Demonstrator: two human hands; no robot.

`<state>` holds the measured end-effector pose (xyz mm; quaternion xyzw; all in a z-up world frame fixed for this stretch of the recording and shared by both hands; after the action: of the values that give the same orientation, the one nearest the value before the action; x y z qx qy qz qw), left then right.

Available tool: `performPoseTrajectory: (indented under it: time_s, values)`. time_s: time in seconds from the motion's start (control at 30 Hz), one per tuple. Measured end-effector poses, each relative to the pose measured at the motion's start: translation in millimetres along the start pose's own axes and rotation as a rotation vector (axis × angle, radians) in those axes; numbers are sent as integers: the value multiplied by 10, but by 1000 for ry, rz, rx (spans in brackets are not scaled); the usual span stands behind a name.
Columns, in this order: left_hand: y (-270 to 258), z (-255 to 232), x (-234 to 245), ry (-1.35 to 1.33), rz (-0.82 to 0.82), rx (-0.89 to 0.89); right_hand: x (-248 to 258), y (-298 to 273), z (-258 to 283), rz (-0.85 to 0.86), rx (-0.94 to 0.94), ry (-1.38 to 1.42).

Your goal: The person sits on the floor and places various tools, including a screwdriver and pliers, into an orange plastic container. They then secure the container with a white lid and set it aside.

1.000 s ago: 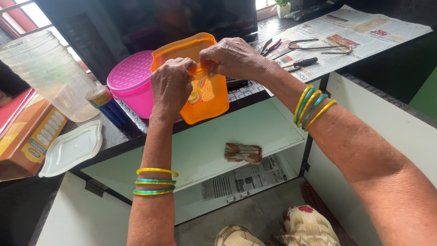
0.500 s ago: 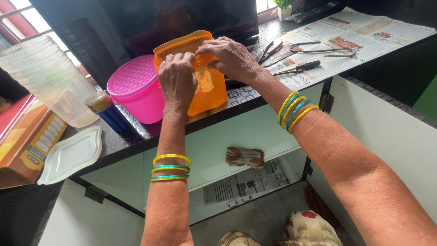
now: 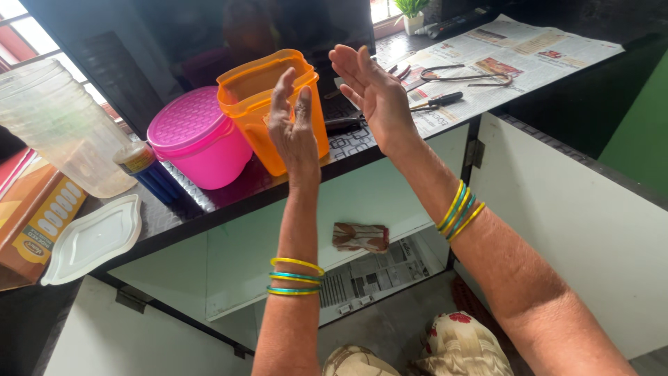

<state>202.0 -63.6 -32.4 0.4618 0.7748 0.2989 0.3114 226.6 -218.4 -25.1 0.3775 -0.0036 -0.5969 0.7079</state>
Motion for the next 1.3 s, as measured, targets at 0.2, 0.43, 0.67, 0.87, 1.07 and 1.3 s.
performPoseTrajectory:
  time_s: [0.2,0.43,0.67,0.87,1.07,1.3]
  values:
    - [-315,0,-232,-391,-19,197,188,-265,111,-84,-4,178]
    - [-516,-228,-437,-445,-47,395,376,-437,235,-106,33,281]
    - [-739,-417,-605,-558,-37,464,538,-650,380,-115,37,327]
    - [-947,-414,-712,-592,-26,542,706,-791,467,-136,36,313]
    - [-1152,-399,-761,-601,-30,589,807,-973,473,-182,13,307]
    - [-1234,-342,-800,-628,-34,633,855,-988,415,-189,3,340]
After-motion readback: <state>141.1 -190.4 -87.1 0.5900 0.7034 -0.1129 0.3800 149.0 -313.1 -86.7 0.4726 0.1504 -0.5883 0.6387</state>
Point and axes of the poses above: each hand's wrist, its own y-axis towards the middle knuckle, its own x-axis out of the back of the hand, z = x × y, the point moved 2 cm from there along y, towards the middle knuckle, and after that the axes turned 6 degrees about -z, right-handed, at the moved point
